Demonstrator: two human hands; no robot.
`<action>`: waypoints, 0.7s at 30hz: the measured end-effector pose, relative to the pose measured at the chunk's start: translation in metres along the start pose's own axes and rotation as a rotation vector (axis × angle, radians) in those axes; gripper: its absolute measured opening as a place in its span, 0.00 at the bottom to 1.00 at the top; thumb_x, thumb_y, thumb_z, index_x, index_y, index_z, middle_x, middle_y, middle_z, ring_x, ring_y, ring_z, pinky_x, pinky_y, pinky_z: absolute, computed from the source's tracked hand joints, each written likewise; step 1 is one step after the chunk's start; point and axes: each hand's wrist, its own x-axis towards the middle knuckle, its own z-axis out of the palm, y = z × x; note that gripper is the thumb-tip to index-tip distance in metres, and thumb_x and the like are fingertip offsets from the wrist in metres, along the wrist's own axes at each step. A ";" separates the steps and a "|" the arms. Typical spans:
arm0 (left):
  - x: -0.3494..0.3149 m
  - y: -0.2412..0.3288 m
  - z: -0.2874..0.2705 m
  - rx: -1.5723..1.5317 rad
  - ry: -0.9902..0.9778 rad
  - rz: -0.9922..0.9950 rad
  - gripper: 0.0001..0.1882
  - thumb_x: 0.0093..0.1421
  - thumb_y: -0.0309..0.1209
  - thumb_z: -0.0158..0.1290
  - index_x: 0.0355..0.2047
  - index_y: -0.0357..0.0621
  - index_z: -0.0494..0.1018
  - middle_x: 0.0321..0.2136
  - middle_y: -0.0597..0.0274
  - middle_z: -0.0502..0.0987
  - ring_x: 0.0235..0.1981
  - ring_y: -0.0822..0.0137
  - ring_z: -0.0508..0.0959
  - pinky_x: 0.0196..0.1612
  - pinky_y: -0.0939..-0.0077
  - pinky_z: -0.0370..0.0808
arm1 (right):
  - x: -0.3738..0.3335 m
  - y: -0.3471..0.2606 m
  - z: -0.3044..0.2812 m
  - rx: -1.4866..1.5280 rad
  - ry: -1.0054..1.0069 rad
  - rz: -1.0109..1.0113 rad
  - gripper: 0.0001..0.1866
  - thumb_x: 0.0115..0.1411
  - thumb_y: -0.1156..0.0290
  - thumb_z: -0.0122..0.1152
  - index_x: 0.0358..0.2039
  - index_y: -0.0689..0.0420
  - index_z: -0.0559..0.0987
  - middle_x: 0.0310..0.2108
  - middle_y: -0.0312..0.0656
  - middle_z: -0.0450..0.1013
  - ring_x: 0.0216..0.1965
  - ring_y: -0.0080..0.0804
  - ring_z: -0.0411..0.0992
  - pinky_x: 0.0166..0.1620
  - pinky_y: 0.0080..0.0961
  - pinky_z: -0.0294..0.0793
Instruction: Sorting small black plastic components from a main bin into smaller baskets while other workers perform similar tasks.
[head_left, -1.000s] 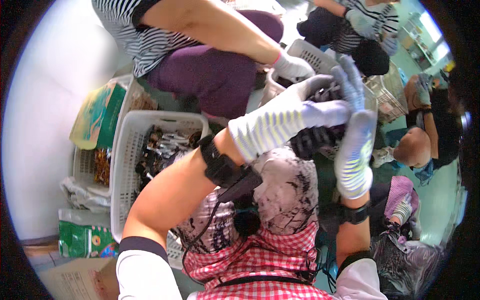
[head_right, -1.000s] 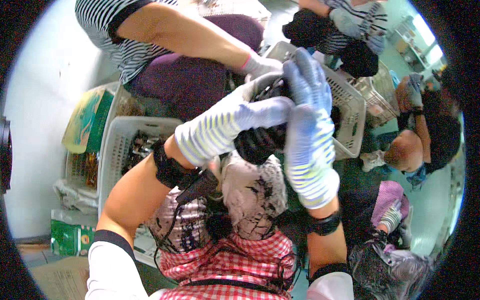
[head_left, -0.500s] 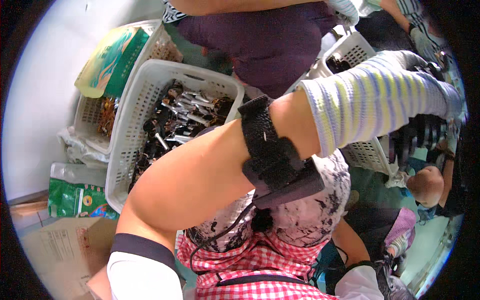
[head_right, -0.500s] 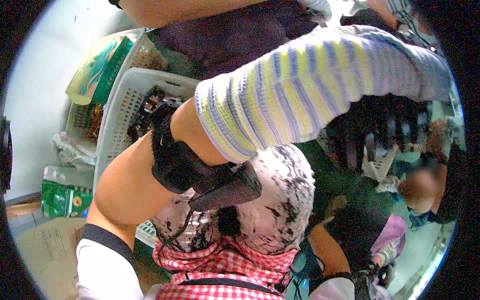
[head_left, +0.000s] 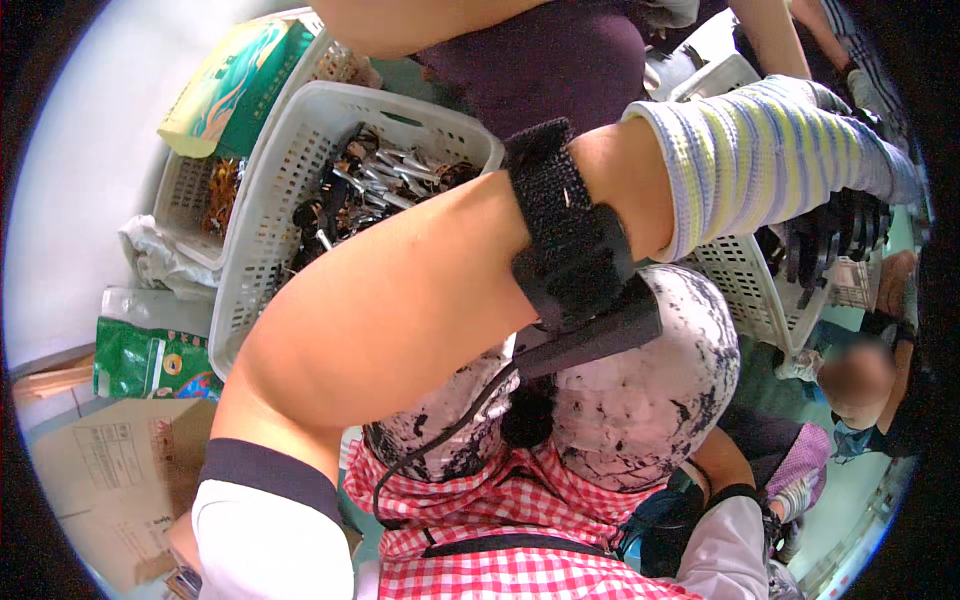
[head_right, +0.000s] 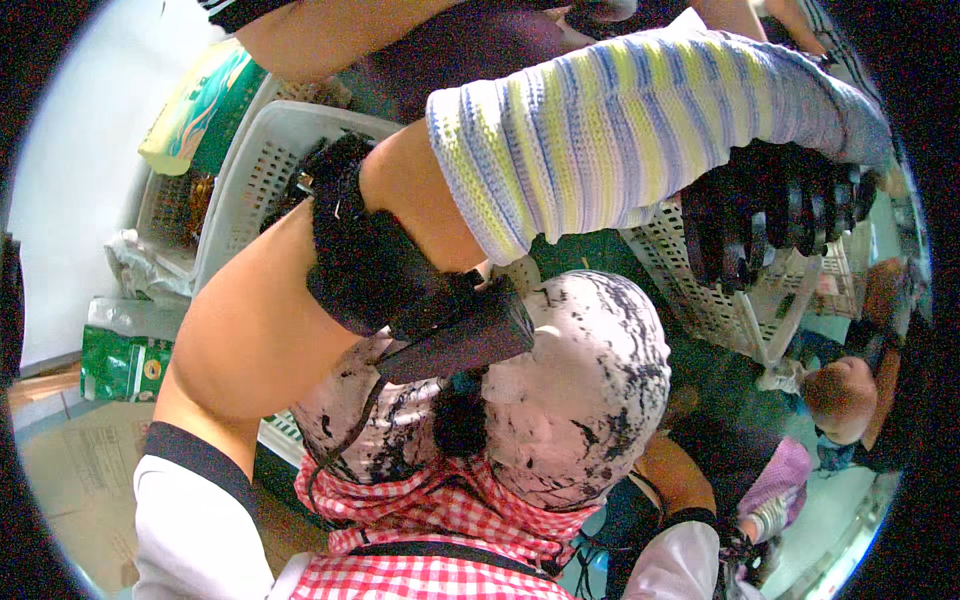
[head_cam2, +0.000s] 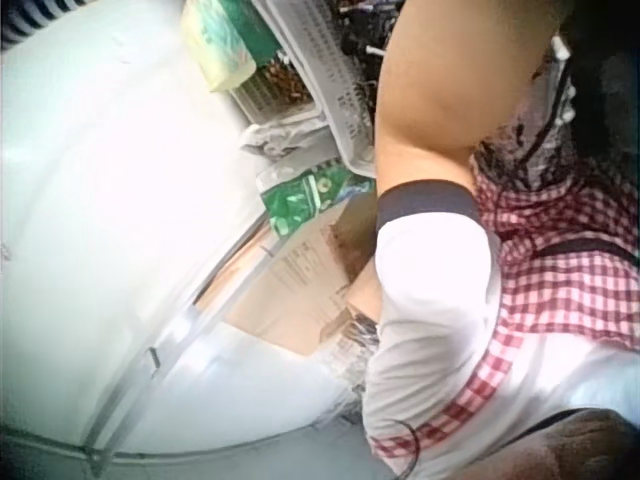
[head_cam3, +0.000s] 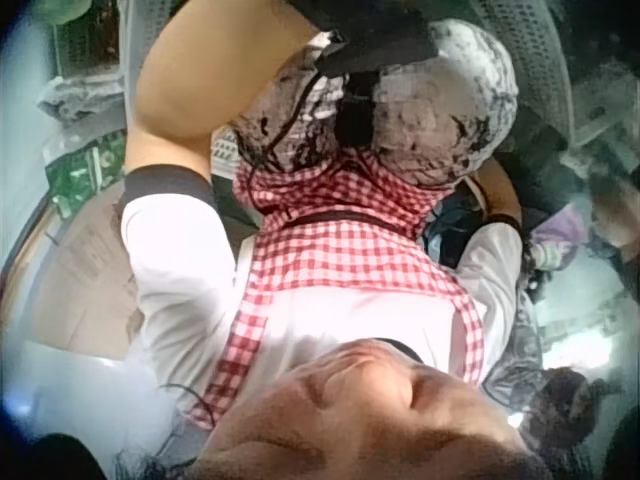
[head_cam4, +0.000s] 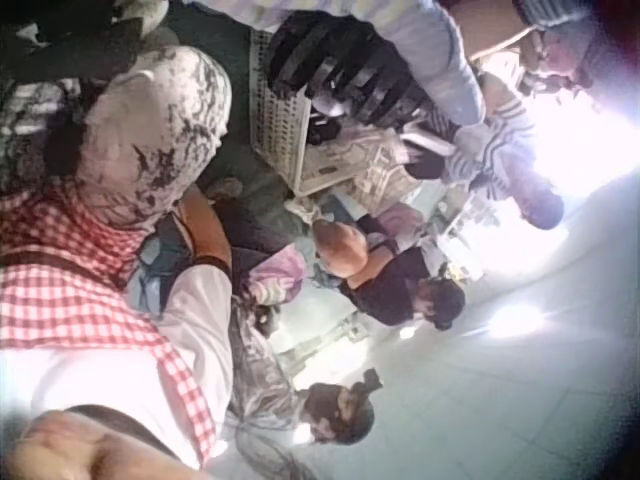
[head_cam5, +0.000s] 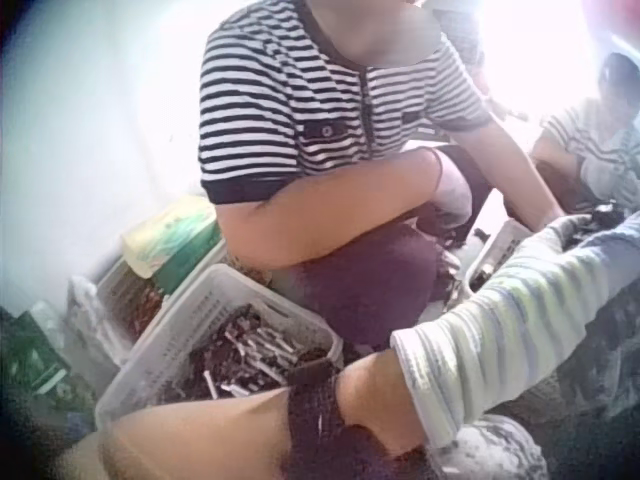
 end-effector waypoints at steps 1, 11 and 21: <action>-0.005 0.000 -0.001 -0.001 0.007 0.004 0.27 0.55 0.44 0.52 0.51 0.42 0.66 0.41 0.54 0.74 0.37 0.57 0.77 0.41 0.67 0.76 | 0.002 0.001 0.000 -0.001 -0.013 -0.003 0.17 0.57 0.70 0.54 0.47 0.60 0.74 0.43 0.44 0.74 0.44 0.37 0.73 0.49 0.30 0.72; -0.022 0.002 -0.005 0.066 0.080 0.028 0.31 0.57 0.48 0.50 0.55 0.41 0.62 0.43 0.51 0.73 0.39 0.53 0.77 0.42 0.62 0.77 | 0.024 0.001 0.008 0.006 -0.205 -0.046 0.17 0.58 0.68 0.54 0.47 0.60 0.74 0.42 0.43 0.75 0.43 0.36 0.73 0.48 0.30 0.72; -0.018 -0.006 -0.003 0.048 0.104 -0.057 0.35 0.60 0.52 0.47 0.58 0.40 0.58 0.46 0.47 0.73 0.40 0.48 0.78 0.43 0.57 0.78 | 0.038 -0.007 0.014 0.083 -0.300 -0.140 0.17 0.58 0.66 0.54 0.46 0.60 0.75 0.41 0.42 0.75 0.42 0.36 0.73 0.48 0.30 0.73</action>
